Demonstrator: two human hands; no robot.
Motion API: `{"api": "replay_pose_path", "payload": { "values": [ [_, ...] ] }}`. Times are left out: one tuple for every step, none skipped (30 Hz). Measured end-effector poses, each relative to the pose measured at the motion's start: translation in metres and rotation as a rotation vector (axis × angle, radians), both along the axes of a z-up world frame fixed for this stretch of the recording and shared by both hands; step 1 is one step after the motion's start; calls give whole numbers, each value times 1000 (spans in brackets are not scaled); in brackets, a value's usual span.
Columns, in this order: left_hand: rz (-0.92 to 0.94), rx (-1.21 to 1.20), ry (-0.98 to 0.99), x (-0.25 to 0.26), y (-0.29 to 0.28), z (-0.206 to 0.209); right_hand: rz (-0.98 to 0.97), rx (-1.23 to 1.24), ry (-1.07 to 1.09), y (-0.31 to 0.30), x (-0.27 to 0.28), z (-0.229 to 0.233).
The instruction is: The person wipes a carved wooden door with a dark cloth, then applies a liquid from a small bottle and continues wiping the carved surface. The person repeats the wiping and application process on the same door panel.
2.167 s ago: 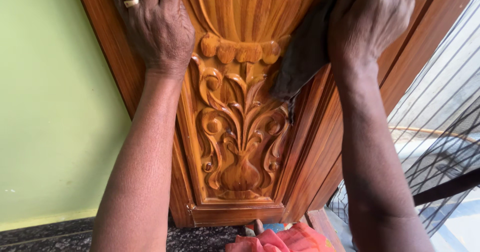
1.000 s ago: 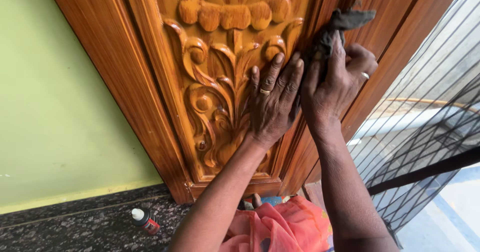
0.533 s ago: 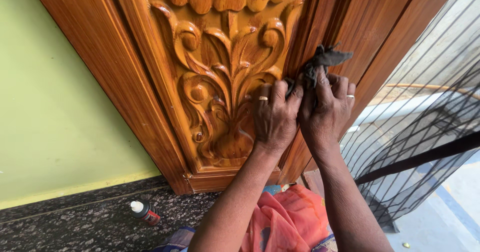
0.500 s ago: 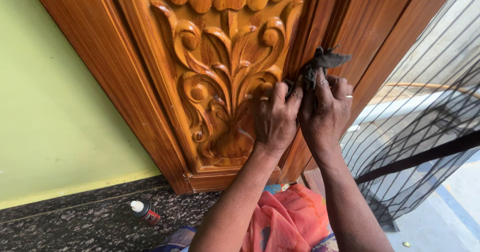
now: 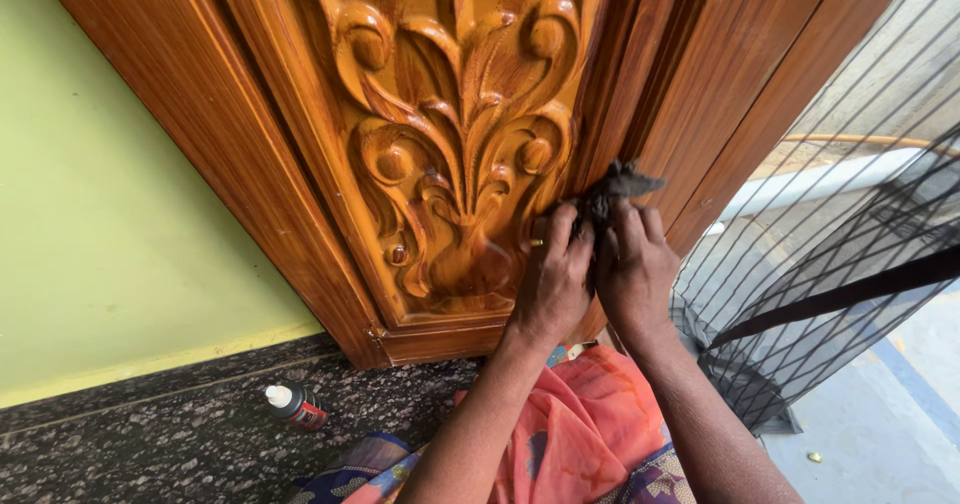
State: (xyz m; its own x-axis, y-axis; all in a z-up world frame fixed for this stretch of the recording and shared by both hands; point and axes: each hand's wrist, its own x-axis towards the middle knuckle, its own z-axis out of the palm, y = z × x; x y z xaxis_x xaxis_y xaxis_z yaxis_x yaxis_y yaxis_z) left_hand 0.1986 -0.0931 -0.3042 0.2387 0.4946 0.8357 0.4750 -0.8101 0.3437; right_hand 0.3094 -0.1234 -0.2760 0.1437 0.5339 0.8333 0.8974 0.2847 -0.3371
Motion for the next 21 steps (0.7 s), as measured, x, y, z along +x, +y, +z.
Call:
{"api": "replay_pose_path", "payload": {
  "values": [
    [-6,-20,15,-1,0,-6,3,-8,-2,0,0,-7],
    [-11,-41,28,-1,-1,-13,7,-17,-4,-1,1,-15],
    [-22,-48,18,-1,-1,-20,9,-41,-4,0,3,-23],
    [-33,-56,9,-1,-1,-28,10,-65,-2,1,4,-31],
    [-44,-64,0,-2,-1,-35,12,-89,-1,3,7,-39],
    [-27,-41,8,-3,0,-41,16,-96,-6,4,8,-47],
    [-10,-19,16,-4,1,-48,20,-103,-10,6,10,-56],
    [6,2,24,-5,1,-55,24,-111,-15,7,12,-65],
    [5,-19,31,-6,0,-61,25,-128,-19,8,14,-75],
    [4,-37,39,-8,0,-67,25,-141,-23,10,15,-83],
    [2,-55,47,-10,-1,-73,25,-155,-27,11,15,-89],
    [24,-48,58,-10,-1,-78,44,-143,-29,12,16,-95],
    [47,-40,69,-10,0,-83,63,-131,-32,13,15,-99],
    [69,-34,79,-10,0,-89,83,-122,-35,12,15,-103],
    [77,-41,92,-10,0,-95,106,-151,-9,11,13,-105],
    [84,-47,103,-10,1,-101,128,-179,15,8,13,-105],
    [91,-54,115,-10,1,-106,150,-208,39,4,12,-104],
    [112,-22,119,-10,2,-111,144,-278,49,0,12,-102],
    [132,11,124,-10,2,-116,139,-349,60,-4,11,-100],
    [153,45,129,-10,3,-120,134,-417,70,-7,11,-98],
    [155,43,129,-10,3,-124,140,-434,66,-11,11,-97]
  ]
}}
